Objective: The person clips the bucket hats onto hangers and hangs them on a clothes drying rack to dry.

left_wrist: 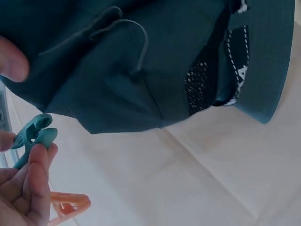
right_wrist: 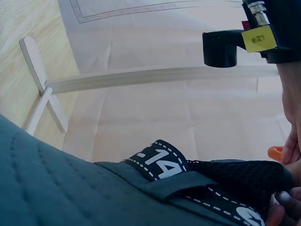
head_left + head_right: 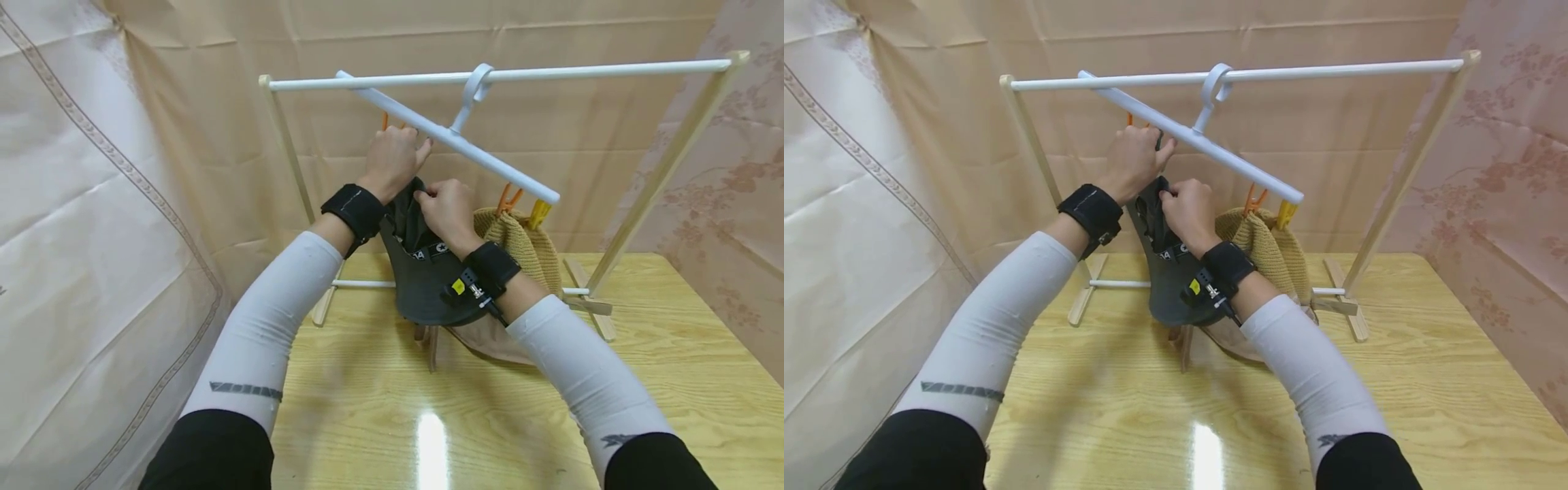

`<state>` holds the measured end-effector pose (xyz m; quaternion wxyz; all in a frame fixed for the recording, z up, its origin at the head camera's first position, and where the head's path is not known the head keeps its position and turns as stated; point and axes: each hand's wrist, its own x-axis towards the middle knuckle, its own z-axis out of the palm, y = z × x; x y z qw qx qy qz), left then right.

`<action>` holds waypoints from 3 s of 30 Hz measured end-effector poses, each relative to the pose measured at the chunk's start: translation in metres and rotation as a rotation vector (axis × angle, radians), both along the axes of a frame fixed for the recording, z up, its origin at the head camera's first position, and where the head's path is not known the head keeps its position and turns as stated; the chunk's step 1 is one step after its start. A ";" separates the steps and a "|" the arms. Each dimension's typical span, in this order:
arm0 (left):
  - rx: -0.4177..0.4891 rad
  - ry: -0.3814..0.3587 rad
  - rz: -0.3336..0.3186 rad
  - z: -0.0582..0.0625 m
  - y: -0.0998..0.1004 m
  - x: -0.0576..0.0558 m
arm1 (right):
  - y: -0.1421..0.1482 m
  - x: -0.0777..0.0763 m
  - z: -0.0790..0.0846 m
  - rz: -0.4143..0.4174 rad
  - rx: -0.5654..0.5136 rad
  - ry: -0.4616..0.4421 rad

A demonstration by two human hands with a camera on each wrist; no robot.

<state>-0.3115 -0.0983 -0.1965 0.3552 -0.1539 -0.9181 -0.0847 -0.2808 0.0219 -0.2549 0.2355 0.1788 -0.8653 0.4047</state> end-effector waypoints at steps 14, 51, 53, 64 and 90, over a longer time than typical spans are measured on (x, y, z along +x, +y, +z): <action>0.052 -0.075 0.008 0.005 0.007 0.012 | -0.006 -0.002 0.007 -0.026 0.013 0.005; 0.117 -0.109 -0.026 -0.011 -0.003 0.008 | 0.006 -0.002 0.007 0.044 -0.046 -0.050; 0.109 -0.114 -0.024 -0.012 -0.003 0.009 | 0.008 -0.002 0.006 0.053 -0.051 -0.068; 0.118 -0.103 -0.032 -0.008 -0.004 0.009 | 0.018 0.000 0.009 0.074 -0.075 -0.123; 0.216 -0.131 -0.093 -0.029 -0.003 0.006 | 0.030 0.003 -0.003 0.072 -0.032 -0.124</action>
